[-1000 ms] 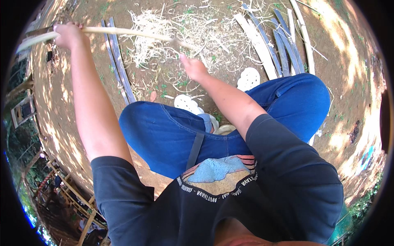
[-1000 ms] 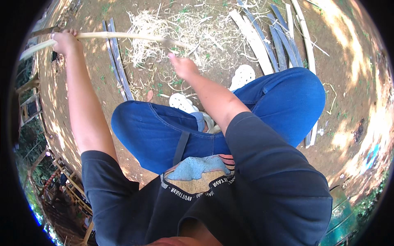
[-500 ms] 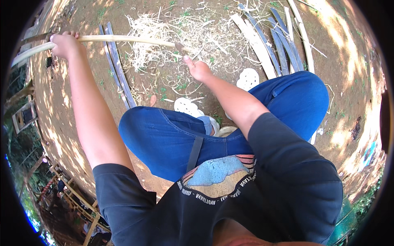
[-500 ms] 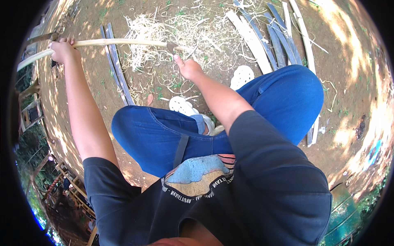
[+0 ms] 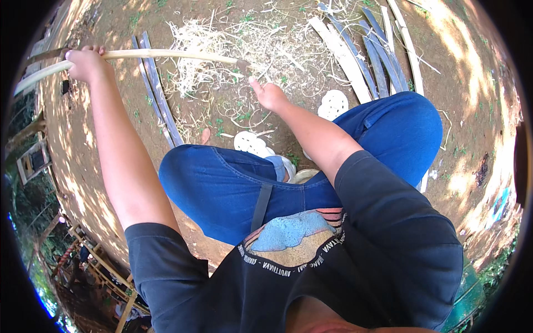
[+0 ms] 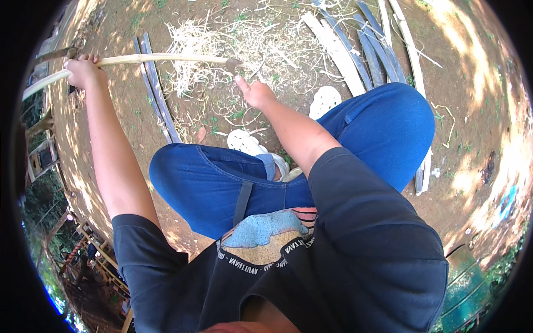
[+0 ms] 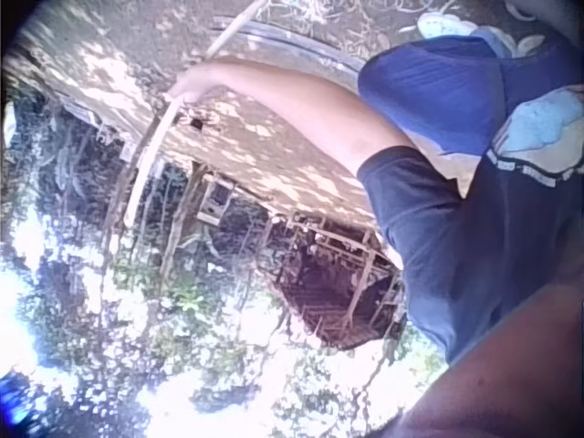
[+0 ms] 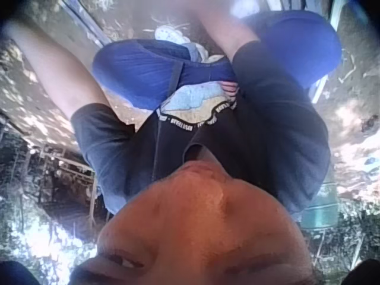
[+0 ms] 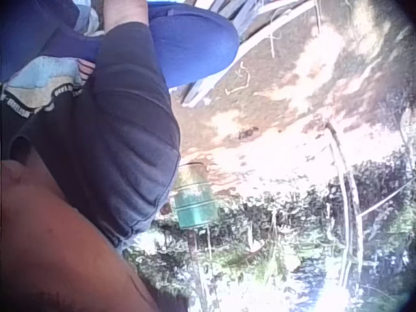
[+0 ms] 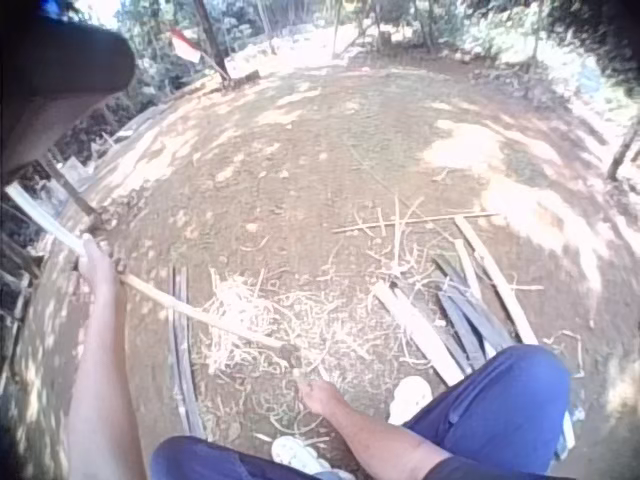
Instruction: The person shaves a strip of bamboo using a curved sickle-like blade, pulling the blade toward them along the length of the wood.
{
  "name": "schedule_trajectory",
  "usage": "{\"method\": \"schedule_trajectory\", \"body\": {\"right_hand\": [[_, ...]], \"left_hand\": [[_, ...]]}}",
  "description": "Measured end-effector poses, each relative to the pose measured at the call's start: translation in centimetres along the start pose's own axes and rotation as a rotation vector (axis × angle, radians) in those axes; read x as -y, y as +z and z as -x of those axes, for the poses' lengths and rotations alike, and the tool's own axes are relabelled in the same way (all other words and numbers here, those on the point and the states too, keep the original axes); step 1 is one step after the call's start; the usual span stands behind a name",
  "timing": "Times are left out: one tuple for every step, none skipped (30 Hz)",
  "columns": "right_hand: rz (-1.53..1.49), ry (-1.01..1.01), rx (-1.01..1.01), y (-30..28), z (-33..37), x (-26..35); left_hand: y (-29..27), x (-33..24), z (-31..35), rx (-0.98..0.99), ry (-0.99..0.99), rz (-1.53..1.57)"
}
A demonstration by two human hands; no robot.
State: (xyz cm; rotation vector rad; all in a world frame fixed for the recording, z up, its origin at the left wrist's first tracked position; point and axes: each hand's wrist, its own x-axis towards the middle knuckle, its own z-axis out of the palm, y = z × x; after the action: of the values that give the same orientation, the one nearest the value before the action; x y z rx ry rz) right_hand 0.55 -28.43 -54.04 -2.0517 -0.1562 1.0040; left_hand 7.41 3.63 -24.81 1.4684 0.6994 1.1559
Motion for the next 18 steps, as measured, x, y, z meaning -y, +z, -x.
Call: {"method": "schedule_trajectory", "body": {"right_hand": [[-0.038,0.055,-0.003,0.3,0.1,0.5],[-0.077,0.111,-0.007,1.0,-0.1,1.6],[-0.115,0.160,-0.019,1.0,0.1,3.5],[-0.180,0.097,0.062,1.1,0.5,4.7],[-0.191,0.020,0.061,1.4,1.4,6.3],[-0.203,-0.065,0.058,1.1,2.5,8.3],[-0.219,-0.152,0.047,0.8,3.0,9.3],[-0.201,-0.150,0.043,1.0,3.1,8.9],[-0.183,-0.154,0.038,1.1,3.0,8.3],[-0.165,-0.162,0.029,1.1,2.7,7.6],[-0.136,-0.030,-0.009,1.5,1.1,4.6],[-0.108,0.100,-0.048,1.5,-0.6,1.2],[-0.034,0.118,0.003,0.6,-1.0,-0.5],[0.038,0.150,0.050,0.0,-1.1,-1.6],[-0.004,0.179,0.046,0.1,-1.1,-1.2],[-0.046,0.208,0.042,0.5,-1.2,-0.6],[-0.088,0.238,0.036,0.9,-1.3,0.1],[-0.109,0.127,-0.056,1.5,-0.6,1.5]], "left_hand": [[0.0,0.0,0.2,0.004,0.002,-0.001],[0.1,-0.1,0.3,0.008,0.003,-0.003],[0.5,-0.3,0.3,0.014,0.010,0.005],[0.7,-0.5,0.0,0.035,0.017,0.014],[0.3,0.1,-0.3,0.050,0.008,0.010],[-0.1,0.3,-0.4,0.065,0.007,0.009],[-0.1,0.2,-0.2,0.049,-0.002,0.005],[-0.2,0.2,0.0,0.033,-0.010,0.001],[-0.1,0.0,0.1,0.016,-0.014,0.000],[0.1,-0.3,0.3,0.006,-0.011,0.007],[0.6,-0.5,0.8,0.004,-0.006,0.019],[1.2,-0.9,1.1,0.003,0.001,0.033],[1.0,-1.3,1.1,-0.005,0.003,0.034],[0.9,-1.2,1.2,-0.005,-0.009,0.033],[0.9,-1.0,1.4,-0.004,-0.023,0.032],[0.9,-0.8,0.8,0.019,-0.007,0.020],[1.0,-0.6,0.5,0.029,0.000,0.014],[1.0,-0.5,0.3,0.034,0.010,0.008]]}}
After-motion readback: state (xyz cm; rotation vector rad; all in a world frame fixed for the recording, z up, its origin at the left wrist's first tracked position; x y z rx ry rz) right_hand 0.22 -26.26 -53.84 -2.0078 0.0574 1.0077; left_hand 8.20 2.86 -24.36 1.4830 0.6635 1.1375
